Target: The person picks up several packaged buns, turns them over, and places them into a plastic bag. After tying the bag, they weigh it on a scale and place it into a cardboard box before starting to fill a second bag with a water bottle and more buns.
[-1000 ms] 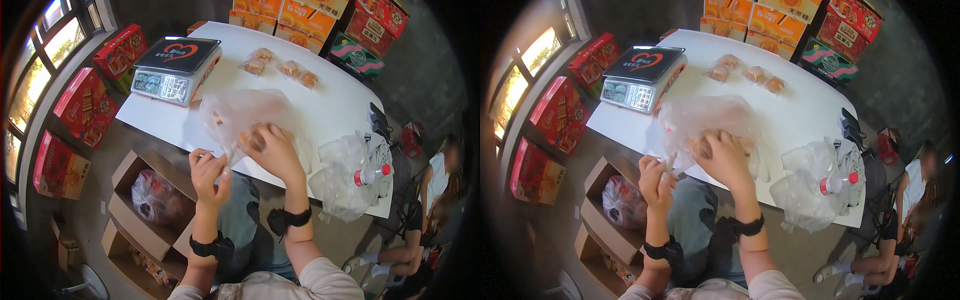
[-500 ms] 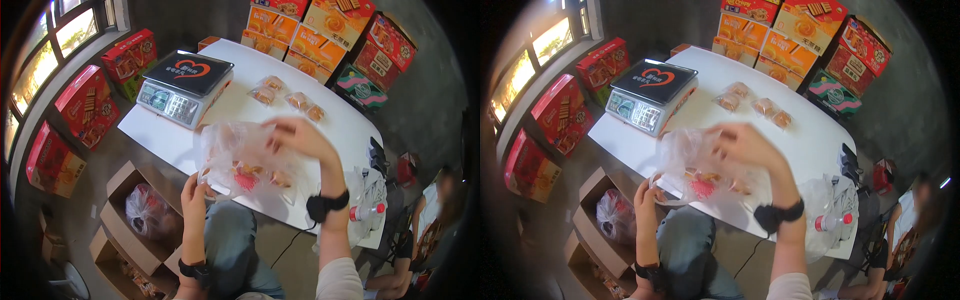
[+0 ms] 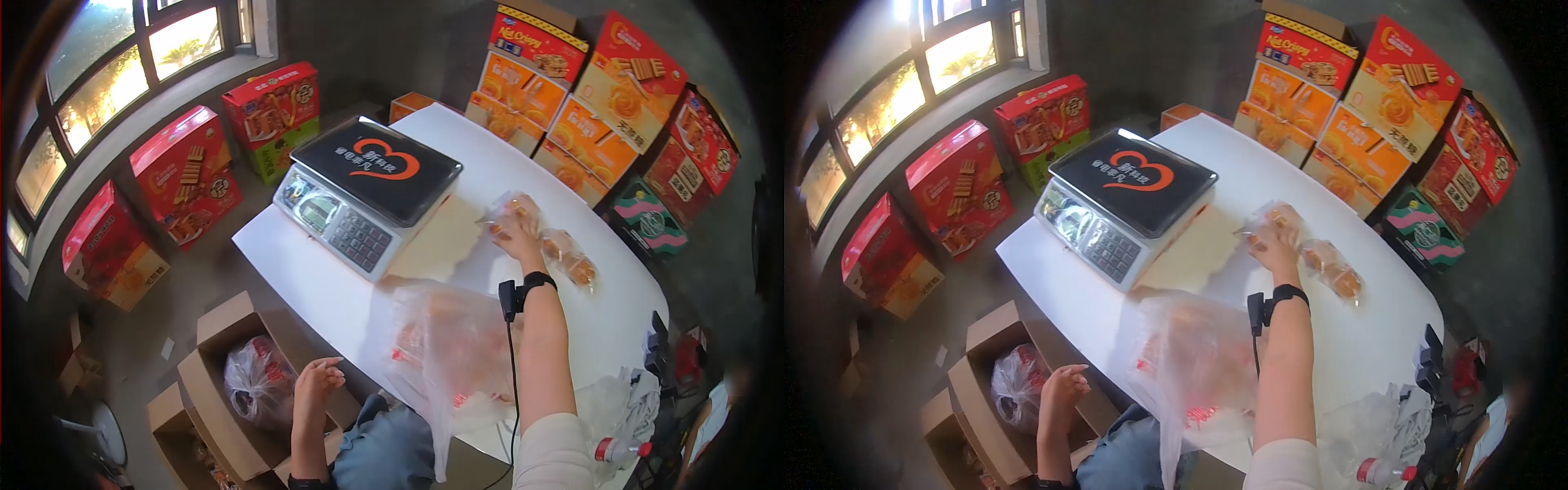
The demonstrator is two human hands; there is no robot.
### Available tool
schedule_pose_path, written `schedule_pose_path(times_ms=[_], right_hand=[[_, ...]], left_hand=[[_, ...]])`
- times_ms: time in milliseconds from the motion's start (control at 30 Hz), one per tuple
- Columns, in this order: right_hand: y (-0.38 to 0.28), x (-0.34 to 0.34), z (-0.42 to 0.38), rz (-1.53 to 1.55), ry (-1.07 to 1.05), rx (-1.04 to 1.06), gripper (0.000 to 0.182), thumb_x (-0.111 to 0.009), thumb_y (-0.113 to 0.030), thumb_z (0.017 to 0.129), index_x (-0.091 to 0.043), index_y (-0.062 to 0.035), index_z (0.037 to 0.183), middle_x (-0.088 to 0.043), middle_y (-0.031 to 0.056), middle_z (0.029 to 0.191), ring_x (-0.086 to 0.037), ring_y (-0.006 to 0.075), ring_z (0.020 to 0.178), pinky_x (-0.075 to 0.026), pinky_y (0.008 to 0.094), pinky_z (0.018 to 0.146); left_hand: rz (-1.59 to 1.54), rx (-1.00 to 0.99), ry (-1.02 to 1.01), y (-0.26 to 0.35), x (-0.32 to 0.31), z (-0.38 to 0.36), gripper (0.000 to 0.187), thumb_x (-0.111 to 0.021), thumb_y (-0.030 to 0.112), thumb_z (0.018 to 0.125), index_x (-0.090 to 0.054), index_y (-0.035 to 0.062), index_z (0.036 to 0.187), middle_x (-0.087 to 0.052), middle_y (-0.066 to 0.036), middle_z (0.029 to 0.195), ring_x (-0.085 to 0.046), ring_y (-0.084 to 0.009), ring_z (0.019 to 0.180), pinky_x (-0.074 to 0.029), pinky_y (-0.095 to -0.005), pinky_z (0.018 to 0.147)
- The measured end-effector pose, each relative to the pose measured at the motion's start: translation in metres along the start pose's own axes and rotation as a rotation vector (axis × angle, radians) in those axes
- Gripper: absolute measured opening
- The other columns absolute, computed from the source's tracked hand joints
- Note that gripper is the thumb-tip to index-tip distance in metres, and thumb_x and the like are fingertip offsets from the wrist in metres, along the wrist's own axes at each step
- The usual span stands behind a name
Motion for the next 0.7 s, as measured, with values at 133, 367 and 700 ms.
schedule_pose_path(times_ms=[133,367,700], right_hand=[[0.024,-0.023,-0.021,-0.005,-0.023,-0.276,0.079,-0.070,-0.034,0.066,-0.029,-0.0260,0.133,-0.036,0.0136,0.131,-0.030,0.0318,0.123,-0.030,0.0470,0.097],[0.014,-0.025,-0.028,0.294,-0.150,-0.092,0.065,-0.062,-0.033,0.075,-0.034,-0.0139,0.131,-0.053,0.0141,0.110,-0.053,0.0318,0.099,-0.039,0.0466,0.087],[-0.148,0.137,-0.172,1.963,-0.425,-0.016,0.054,-0.046,-0.042,0.086,-0.039,-0.0058,0.126,-0.049,0.0127,0.121,-0.047,0.0281,0.111,-0.036,0.0432,0.094]], left_hand=[[0.065,0.023,0.013,0.009,-0.009,-0.007,0.025,-0.045,0.020,0.086,-0.057,0.0004,0.097,-0.057,-0.005,0.077,-0.056,-0.0139,0.072,-0.045,-0.0251,0.071],[0.078,0.037,-0.081,0.006,-0.019,-0.015,0.026,-0.043,0.019,0.088,-0.056,-0.0017,0.098,-0.057,-0.006,0.078,-0.056,-0.0139,0.075,-0.045,-0.0264,0.073],[0.074,-0.043,-0.160,0.003,-0.033,-0.025,0.028,-0.043,0.021,0.088,-0.055,-0.0007,0.100,-0.058,-0.007,0.080,-0.056,-0.0136,0.078,-0.044,-0.0257,0.075]])
Point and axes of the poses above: each hand's wrist, its own z-axis towards the middle knuckle, its own x-axis out of the back of the hand, y = z × x, the point moved 9 cm from there along z, towards the middle knuckle
